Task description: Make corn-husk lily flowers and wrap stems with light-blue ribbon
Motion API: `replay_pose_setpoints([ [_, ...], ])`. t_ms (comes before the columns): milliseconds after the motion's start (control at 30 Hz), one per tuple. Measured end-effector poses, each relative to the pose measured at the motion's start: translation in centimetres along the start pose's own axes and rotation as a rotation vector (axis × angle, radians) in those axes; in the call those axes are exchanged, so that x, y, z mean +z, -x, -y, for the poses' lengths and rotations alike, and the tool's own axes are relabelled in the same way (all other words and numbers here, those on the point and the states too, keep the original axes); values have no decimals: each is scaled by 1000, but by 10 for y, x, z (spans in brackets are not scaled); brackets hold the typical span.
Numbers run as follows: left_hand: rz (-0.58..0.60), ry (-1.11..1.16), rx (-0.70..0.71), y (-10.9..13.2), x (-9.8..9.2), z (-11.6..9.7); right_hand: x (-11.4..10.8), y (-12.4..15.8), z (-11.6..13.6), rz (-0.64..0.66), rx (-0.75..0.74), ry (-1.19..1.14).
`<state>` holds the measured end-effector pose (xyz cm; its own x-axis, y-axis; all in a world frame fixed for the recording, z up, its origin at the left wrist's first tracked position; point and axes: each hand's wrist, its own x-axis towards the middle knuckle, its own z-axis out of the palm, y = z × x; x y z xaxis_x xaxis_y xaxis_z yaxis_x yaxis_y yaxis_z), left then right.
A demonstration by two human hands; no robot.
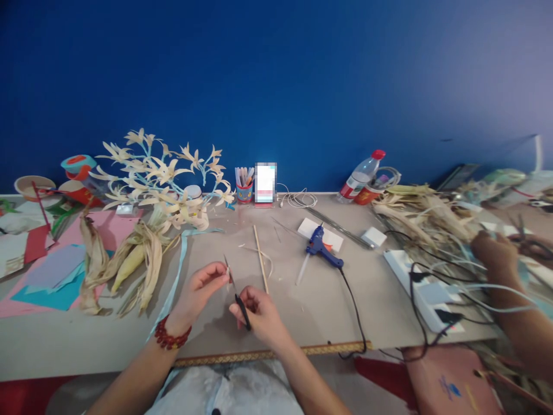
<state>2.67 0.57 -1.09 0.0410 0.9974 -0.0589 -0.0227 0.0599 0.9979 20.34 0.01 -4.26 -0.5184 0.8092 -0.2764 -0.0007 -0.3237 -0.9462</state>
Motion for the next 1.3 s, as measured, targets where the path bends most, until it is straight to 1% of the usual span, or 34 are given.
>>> replay_pose_setpoints([
  [400,29,18,-17,-1,0,-1,-2,-3,-6,-11,-3,27],
  [667,39,73,-37,-1,-1,-1,-1,-1,-3,7,-16,16],
  [833,48,137,-47,-1,-2,-5,-8,-1,-4,1,-13,19],
  [900,45,149,-52,-1,-2,-6,-11,-1,-2,-32,8,7],
  [967,31,160,-53,0,-2,-6,-12,-2,2,-91,-1,-29],
  [1133,6,238,-74,1,5,1,2,-9,16,-163,-154,-212],
  [1233,2,272,-92,2,10,5,12,-14,18,-248,-213,-249],
  [1300,4,272,-99,3,11,5,14,-16,19,-270,-222,-253],
])
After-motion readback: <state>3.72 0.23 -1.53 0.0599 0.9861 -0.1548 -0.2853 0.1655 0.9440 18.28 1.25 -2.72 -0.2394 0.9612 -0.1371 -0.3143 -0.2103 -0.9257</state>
